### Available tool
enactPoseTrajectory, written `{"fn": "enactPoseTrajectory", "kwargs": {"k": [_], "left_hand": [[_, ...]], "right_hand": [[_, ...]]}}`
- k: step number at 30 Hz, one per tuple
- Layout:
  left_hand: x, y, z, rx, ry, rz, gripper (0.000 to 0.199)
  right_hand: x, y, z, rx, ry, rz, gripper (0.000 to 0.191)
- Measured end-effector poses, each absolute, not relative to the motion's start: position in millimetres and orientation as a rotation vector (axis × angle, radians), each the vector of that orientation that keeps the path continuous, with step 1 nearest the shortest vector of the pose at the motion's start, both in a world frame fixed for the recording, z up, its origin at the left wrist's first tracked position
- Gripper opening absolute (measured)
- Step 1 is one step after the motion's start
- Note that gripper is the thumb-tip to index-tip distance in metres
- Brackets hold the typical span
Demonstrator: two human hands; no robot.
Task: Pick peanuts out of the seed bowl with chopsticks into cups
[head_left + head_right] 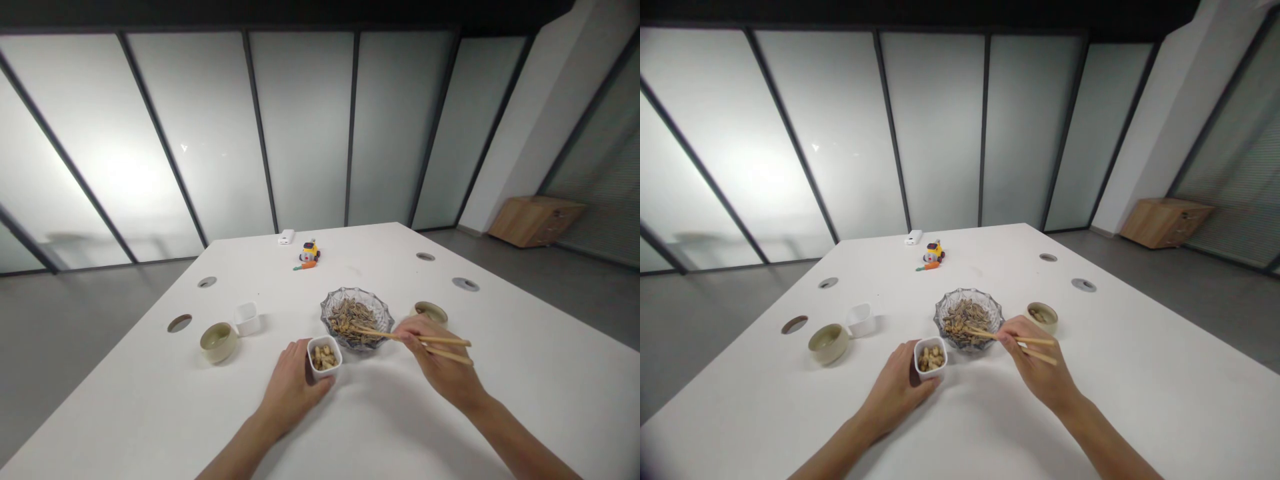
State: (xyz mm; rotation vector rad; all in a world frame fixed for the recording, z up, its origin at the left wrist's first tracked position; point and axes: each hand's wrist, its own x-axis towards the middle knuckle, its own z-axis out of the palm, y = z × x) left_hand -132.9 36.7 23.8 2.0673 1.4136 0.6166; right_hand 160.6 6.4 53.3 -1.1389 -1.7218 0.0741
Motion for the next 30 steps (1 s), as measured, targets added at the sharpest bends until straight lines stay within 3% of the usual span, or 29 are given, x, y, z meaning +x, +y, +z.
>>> {"fn": "enactPoseTrajectory", "kwargs": {"k": [8,16,22,30], "left_hand": [[-134.4,37.4,22.6,2.07,1.403,0.616,0.039],[-134.8,37.2,22.2,2.081,1.387,0.638,0.038],[-134.3,36.8,21.9,2.074,1.399,0.625,0.04],[-134.6,36.0,23.9,2.064,1.39,0.624,0.039]], "right_hand": [[156.2,4.3,54.2,-1.1,-1.801,0.245,0.027],[159.3,6.0,50.8,-1.014,-1.775,0.07,0.015],[161.7,8.1,49.6,-1.075,-1.721,-0.062,0.022],[160.3,7.6,49.7,-1.071,-1.779,0.103,0.02]]}}
